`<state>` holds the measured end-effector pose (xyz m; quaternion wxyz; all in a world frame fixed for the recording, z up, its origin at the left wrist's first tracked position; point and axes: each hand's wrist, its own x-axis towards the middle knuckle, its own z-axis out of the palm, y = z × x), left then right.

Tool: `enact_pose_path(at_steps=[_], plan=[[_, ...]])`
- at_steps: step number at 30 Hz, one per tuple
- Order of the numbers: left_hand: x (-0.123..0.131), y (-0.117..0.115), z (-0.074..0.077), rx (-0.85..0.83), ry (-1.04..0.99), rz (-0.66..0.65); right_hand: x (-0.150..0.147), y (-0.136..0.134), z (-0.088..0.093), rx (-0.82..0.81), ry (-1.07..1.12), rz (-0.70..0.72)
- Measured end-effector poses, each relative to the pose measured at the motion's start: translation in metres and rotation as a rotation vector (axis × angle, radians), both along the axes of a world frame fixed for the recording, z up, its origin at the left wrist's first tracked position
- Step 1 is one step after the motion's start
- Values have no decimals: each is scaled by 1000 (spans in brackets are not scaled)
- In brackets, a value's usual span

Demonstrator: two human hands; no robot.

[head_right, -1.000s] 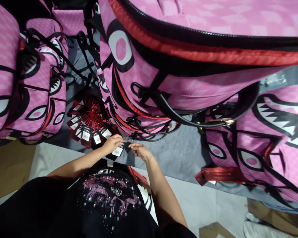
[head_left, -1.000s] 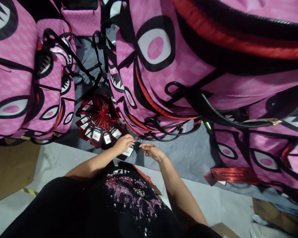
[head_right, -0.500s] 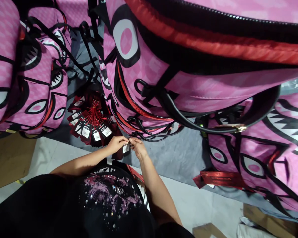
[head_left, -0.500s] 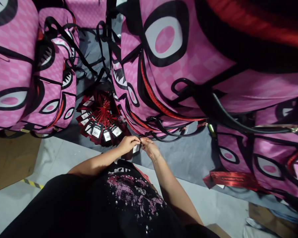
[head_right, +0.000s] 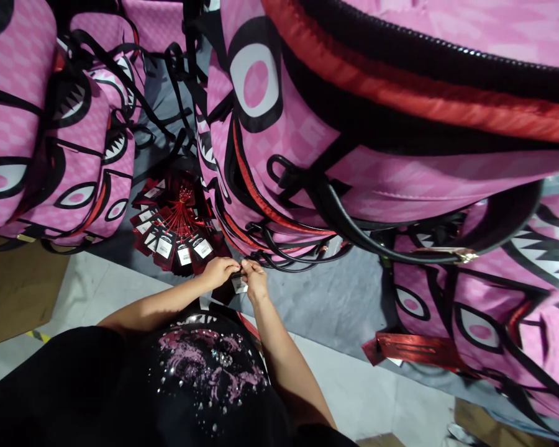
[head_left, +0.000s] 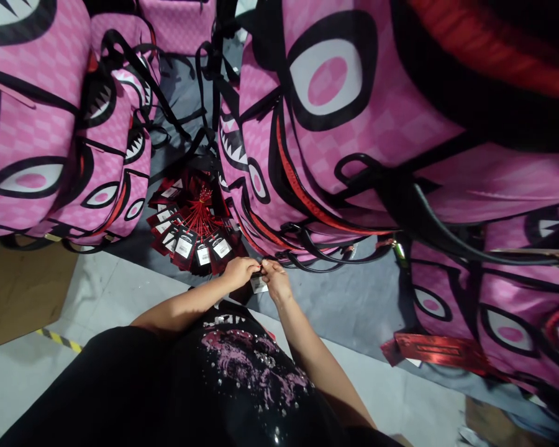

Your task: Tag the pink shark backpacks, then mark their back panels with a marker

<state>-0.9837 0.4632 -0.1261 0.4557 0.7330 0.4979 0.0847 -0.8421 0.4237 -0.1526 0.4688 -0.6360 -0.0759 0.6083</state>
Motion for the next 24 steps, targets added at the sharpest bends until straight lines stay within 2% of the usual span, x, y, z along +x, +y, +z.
enact_pose_path(at_steps=[11, 19, 24], plan=[[0, -1, 4, -38, 48, 1, -4, -5, -2, 38, -90, 43], [6, 0, 1, -112, 137, 65, -8, -12, -4, 62, -195, 96], [7, 3, 4, -143, 148, 32, -7, -12, -5, 97, -239, 96]])
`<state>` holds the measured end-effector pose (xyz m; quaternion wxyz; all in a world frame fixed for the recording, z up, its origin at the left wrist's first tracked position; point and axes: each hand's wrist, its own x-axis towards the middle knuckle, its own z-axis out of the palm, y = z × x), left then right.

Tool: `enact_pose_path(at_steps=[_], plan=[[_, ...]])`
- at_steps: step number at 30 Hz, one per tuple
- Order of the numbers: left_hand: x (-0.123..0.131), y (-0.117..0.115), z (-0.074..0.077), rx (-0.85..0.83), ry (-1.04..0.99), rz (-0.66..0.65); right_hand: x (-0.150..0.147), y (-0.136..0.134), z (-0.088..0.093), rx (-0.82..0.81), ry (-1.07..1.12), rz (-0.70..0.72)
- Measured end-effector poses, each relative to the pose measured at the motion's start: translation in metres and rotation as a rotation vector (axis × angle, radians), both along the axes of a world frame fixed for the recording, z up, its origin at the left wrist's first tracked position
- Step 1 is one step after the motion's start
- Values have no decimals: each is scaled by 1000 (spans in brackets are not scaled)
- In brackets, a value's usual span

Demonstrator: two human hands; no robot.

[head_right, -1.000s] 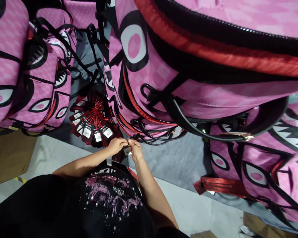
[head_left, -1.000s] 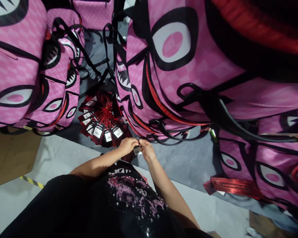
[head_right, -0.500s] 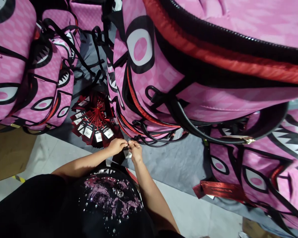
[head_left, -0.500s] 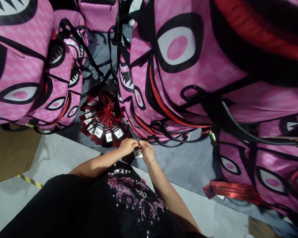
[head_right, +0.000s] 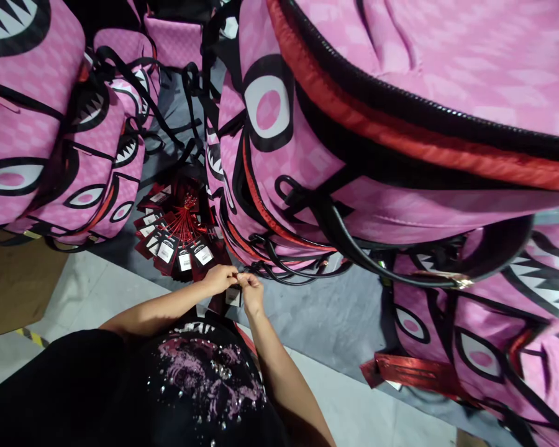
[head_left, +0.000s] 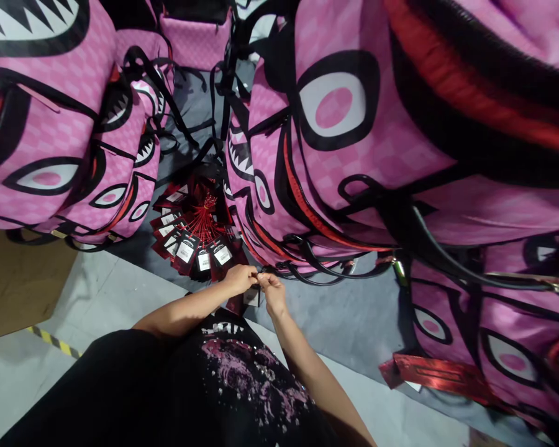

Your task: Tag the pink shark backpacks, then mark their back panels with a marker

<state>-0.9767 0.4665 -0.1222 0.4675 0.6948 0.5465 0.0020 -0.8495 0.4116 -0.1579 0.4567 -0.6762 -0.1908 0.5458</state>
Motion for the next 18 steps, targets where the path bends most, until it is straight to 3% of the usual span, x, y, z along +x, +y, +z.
enact_pose_path(at_steps=[14, 18], plan=[[4, -4, 17, -98, 41, 97, 5, 3, -8, 46, -25, 15], [3, -5, 19, -132, 29, 71, 5, 0, -13, 22, -24, 21]])
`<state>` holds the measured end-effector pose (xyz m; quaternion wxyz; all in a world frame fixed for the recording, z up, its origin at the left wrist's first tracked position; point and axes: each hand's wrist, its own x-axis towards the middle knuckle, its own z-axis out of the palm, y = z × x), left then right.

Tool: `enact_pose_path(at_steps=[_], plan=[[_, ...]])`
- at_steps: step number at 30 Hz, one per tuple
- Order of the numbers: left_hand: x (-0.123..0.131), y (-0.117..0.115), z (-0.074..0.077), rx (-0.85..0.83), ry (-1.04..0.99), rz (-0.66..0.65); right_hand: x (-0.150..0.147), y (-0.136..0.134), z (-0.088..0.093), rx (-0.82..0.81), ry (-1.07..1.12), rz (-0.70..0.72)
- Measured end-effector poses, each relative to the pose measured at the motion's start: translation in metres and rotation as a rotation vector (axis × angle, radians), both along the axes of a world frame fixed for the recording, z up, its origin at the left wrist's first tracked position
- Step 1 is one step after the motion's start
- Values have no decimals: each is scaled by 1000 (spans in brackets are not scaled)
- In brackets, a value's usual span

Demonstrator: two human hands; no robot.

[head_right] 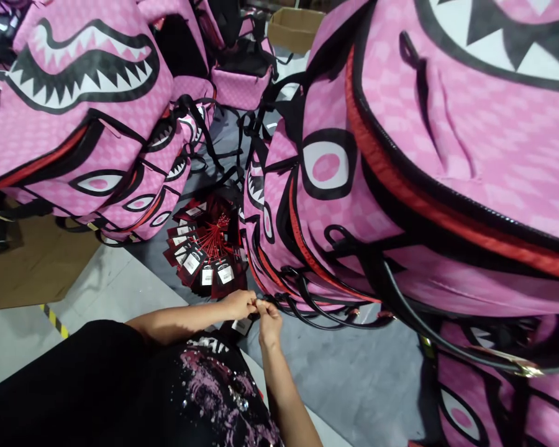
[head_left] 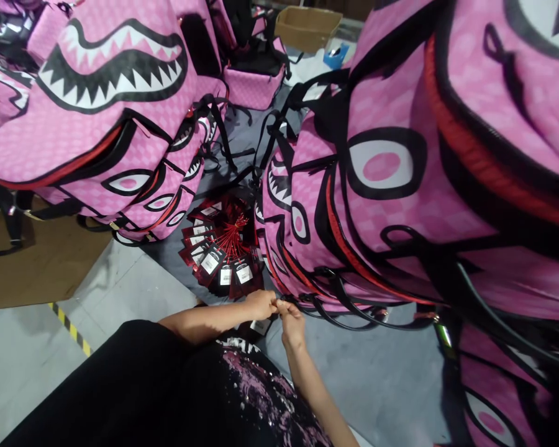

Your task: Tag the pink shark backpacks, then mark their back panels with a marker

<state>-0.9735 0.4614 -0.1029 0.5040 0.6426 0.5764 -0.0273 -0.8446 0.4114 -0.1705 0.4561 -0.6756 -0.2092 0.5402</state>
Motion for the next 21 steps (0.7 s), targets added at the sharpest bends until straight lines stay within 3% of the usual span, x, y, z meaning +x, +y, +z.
enact_pose_path(at_steps=[10, 21], plan=[[-2, 6, 13, -48, 53, -78, -7, -1, -9, -86, -1, 0], [0, 5, 4, -25, 67, -109, -8, -5, -7, -67, 7, -26]])
